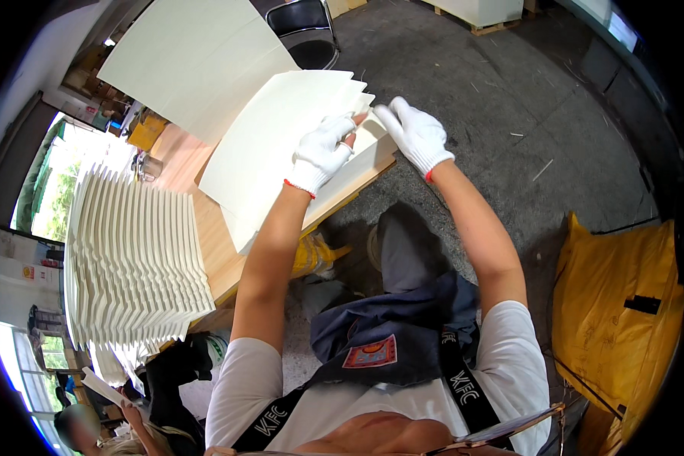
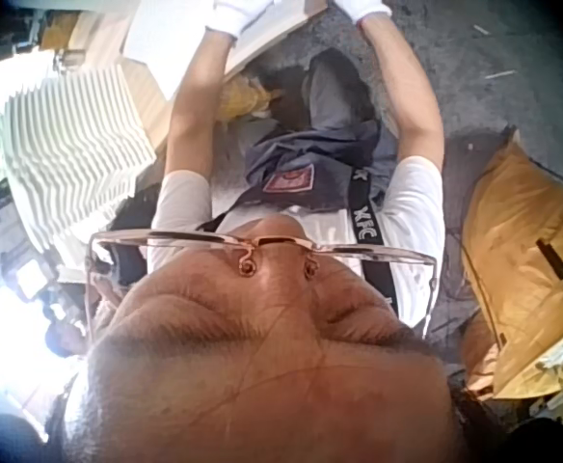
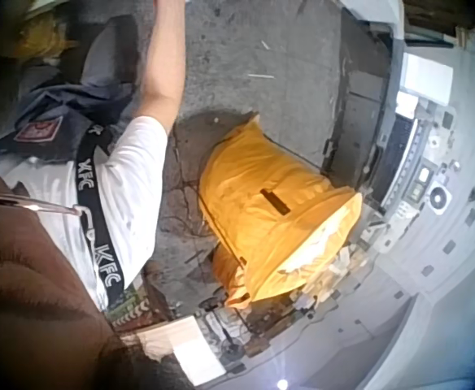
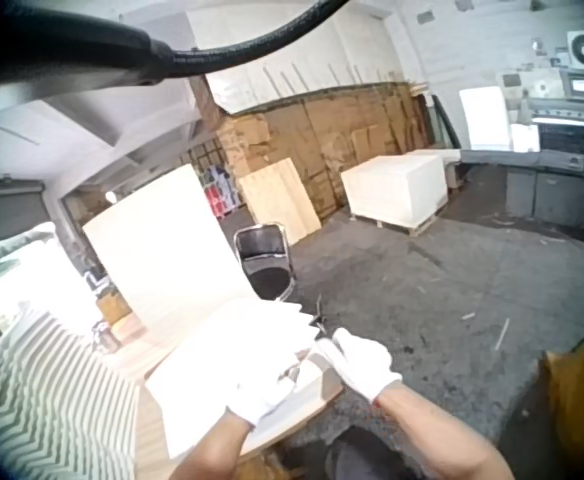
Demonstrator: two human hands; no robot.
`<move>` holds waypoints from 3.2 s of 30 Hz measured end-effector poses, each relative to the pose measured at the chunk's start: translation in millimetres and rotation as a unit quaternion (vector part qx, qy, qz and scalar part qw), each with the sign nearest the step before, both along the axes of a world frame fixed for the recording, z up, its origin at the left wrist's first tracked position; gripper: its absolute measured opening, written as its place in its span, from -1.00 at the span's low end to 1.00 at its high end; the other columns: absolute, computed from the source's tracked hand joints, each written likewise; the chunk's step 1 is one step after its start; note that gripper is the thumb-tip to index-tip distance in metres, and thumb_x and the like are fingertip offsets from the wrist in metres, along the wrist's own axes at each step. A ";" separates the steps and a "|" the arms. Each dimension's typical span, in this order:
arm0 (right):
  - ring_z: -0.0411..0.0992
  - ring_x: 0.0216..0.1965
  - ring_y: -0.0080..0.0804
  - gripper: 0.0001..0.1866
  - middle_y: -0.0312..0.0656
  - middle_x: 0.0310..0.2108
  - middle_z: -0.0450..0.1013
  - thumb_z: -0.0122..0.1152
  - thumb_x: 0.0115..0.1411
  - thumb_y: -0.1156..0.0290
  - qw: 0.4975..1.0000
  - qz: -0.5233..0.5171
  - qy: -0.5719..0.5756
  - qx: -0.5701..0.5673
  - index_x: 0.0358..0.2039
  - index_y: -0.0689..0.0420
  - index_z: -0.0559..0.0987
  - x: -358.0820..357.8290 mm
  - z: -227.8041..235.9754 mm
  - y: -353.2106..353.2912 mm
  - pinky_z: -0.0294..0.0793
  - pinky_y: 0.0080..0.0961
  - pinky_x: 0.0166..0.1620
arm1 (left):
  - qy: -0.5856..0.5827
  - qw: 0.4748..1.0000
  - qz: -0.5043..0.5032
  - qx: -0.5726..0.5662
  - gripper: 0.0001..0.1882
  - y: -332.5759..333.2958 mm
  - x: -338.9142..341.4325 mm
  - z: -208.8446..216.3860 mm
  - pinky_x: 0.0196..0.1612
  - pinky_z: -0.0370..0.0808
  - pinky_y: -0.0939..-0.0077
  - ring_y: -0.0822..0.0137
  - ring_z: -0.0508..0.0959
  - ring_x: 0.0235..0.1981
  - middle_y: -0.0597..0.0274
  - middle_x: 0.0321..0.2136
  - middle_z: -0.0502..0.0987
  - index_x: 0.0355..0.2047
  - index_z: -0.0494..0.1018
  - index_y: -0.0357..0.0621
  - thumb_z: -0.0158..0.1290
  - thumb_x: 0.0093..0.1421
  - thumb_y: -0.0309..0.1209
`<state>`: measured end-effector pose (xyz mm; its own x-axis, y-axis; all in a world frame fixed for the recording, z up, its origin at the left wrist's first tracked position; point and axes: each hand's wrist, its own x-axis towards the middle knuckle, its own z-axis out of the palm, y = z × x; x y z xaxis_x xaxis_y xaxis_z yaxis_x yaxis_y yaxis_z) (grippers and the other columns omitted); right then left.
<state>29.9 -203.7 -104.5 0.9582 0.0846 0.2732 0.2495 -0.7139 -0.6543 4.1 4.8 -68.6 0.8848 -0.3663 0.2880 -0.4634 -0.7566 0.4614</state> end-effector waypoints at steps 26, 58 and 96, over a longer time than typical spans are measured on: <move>0.43 0.07 -0.32 -0.58 -0.12 0.01 0.46 0.20 0.33 0.07 0.599 0.082 0.265 0.751 0.03 0.09 0.49 -16.9 0.5 56.9 0.47 -0.40 0.05 | -0.127 0.991 -0.023 -0.034 -0.62 5.4 2.5 -15.3 0.06 0.52 0.34 0.22 0.57 0.01 0.26 -0.01 0.59 0.02 0.56 0.10 0.17 0.15 -0.36; 0.42 -0.51 -0.80 -0.87 -0.37 -0.32 0.53 0.21 0.30 0.42 0.754 0.097 0.421 0.494 -0.17 0.15 0.57 -189.6 -14.6 -24.3 0.35 -0.81 -0.55 | 0.206 0.639 0.167 -0.722 -0.56 90.2 -251.7 -88.4 0.09 0.48 0.35 0.25 0.55 0.02 0.11 -0.03 0.56 0.12 0.39 -0.30 0.11 0.23 -0.48; 0.55 -0.33 -0.30 -0.31 -0.01 -0.18 0.56 0.01 0.37 -0.12 0.754 0.453 0.364 0.306 0.29 0.14 0.25 -69.6 227.2 328.7 0.56 -0.41 -0.31 | -0.235 0.684 0.324 -0.610 -0.64 422.1 -302.8 255.1 0.18 0.48 -0.20 -0.05 0.44 0.10 -0.05 0.04 0.35 0.06 0.27 -0.36 -0.02 0.24 -0.60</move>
<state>-39.7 125.0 122.7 0.4978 0.8661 -0.0441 -0.1322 0.0255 -0.9909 -298.7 426.8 186.5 0.4522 0.8256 0.3375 -0.5275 -0.0576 0.8476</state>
